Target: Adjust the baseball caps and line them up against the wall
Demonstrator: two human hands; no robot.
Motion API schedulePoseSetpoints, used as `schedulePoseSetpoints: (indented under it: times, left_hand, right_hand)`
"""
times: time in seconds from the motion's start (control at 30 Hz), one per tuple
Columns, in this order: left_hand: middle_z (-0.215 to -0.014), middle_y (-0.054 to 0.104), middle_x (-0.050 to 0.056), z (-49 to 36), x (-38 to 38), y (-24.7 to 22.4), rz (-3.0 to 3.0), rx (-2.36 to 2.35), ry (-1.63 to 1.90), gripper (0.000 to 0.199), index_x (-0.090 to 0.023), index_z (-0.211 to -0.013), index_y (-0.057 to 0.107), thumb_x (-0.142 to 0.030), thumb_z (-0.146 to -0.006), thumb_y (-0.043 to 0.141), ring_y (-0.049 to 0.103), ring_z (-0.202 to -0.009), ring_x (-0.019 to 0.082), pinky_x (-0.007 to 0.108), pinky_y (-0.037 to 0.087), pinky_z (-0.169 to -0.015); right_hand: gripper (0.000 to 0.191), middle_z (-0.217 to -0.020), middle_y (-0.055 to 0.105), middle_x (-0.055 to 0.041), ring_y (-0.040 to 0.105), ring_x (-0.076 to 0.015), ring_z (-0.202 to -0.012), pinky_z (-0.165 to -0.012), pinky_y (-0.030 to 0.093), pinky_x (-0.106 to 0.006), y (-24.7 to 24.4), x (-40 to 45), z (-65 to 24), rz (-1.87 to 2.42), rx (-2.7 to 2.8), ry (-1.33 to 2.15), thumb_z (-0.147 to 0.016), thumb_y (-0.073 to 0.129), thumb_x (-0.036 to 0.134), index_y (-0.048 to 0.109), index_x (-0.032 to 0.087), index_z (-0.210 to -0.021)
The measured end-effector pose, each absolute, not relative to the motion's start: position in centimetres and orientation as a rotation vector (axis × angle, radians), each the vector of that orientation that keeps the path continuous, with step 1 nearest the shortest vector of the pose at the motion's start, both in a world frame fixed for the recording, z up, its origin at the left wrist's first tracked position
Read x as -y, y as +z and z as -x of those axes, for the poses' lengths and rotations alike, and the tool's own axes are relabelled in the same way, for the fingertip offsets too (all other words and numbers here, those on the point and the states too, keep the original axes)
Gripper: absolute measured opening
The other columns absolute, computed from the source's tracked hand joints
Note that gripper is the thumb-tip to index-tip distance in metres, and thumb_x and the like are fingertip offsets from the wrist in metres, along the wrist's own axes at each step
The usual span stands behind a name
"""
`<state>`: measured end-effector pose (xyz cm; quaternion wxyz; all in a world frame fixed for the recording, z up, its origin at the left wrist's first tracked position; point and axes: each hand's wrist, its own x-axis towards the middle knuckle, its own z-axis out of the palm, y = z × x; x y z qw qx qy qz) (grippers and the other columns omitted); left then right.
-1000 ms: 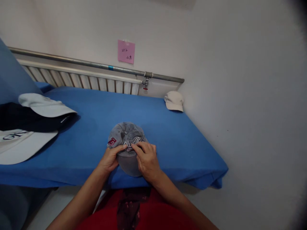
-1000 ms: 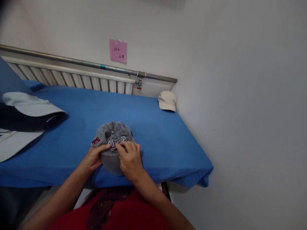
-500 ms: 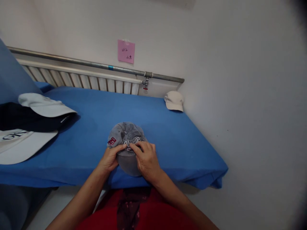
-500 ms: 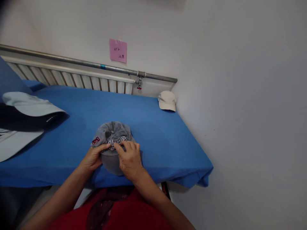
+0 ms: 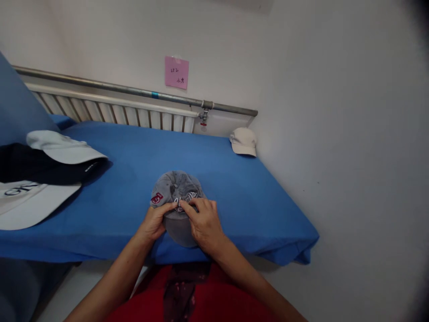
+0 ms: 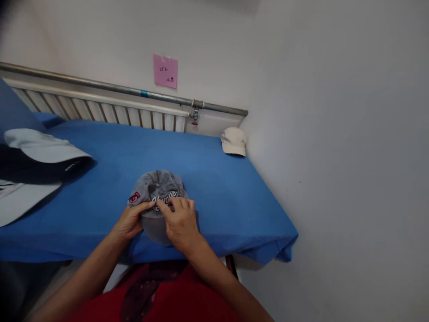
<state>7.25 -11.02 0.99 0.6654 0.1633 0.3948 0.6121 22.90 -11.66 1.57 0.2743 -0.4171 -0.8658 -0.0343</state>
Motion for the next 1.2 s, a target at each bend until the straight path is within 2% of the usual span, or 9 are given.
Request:
schedulePoseSetpoints:
  times: [0.4, 0.63, 0.87, 1.2]
  left_hand:
    - [-0.067, 0.076, 0.005, -7.17, 10.84, 0.79, -0.338, -0.914, 1.400, 0.021, -0.011, -0.074, 0.073, -0.010, -0.055, 0.080, 0.069, -0.055, 0.018, 0.025, 0.057, -0.057]
    - [-0.073, 0.077, 0.004, -7.21, 10.87, 0.82, -0.356, -0.926, 1.439, 0.020, -0.013, -0.081, 0.073, -0.011, -0.061, 0.076, 0.073, -0.067, 0.022, 0.030, 0.059, -0.068]
    - [-0.071, 0.077, 0.006, -7.21, 10.87, 0.62, -0.359, -0.925, 1.425, 0.017, -0.011, -0.079, 0.073, -0.011, -0.062, 0.075, 0.072, -0.063, 0.022, 0.029, 0.059, -0.063]
    - [-0.072, 0.077, 0.006, -7.10, 10.78, 0.73, -0.343, -0.920, 1.407, 0.018, -0.012, -0.081, 0.073, -0.013, -0.063, 0.075, 0.073, -0.066, 0.024, 0.034, 0.060, -0.069]
  right_hand:
    - [0.038, -0.111, 0.060, -0.0075, 0.050, -0.0223, -0.102, -0.085, 0.032, -0.037, 1.19, 11.66, -23.11, 1.079, 2.315, -0.124, -0.090, 0.050, 0.011, 0.063, 0.028, -0.122]
    - [0.047, -0.110, 0.062, -0.0083, 0.051, -0.0229, -0.095, -0.080, 0.032, -0.037, 1.78, 11.54, -22.74, 1.140, 2.379, -0.125, -0.090, 0.051, 0.012, 0.054, 0.030, -0.134]
    - [0.044, -0.110, 0.062, -0.0087, 0.050, -0.0237, -0.098, -0.081, 0.032, -0.038, 1.83, 11.63, -22.79, 1.135, 2.386, -0.125, -0.091, 0.049, 0.012, 0.057, 0.029, -0.131]
    - [0.041, -0.110, 0.060, -0.0084, 0.050, -0.0230, -0.098, -0.082, 0.032, -0.038, 1.50, 11.55, -23.01, 1.098, 2.385, -0.153, -0.091, 0.051, 0.014, 0.060, 0.031, -0.127]
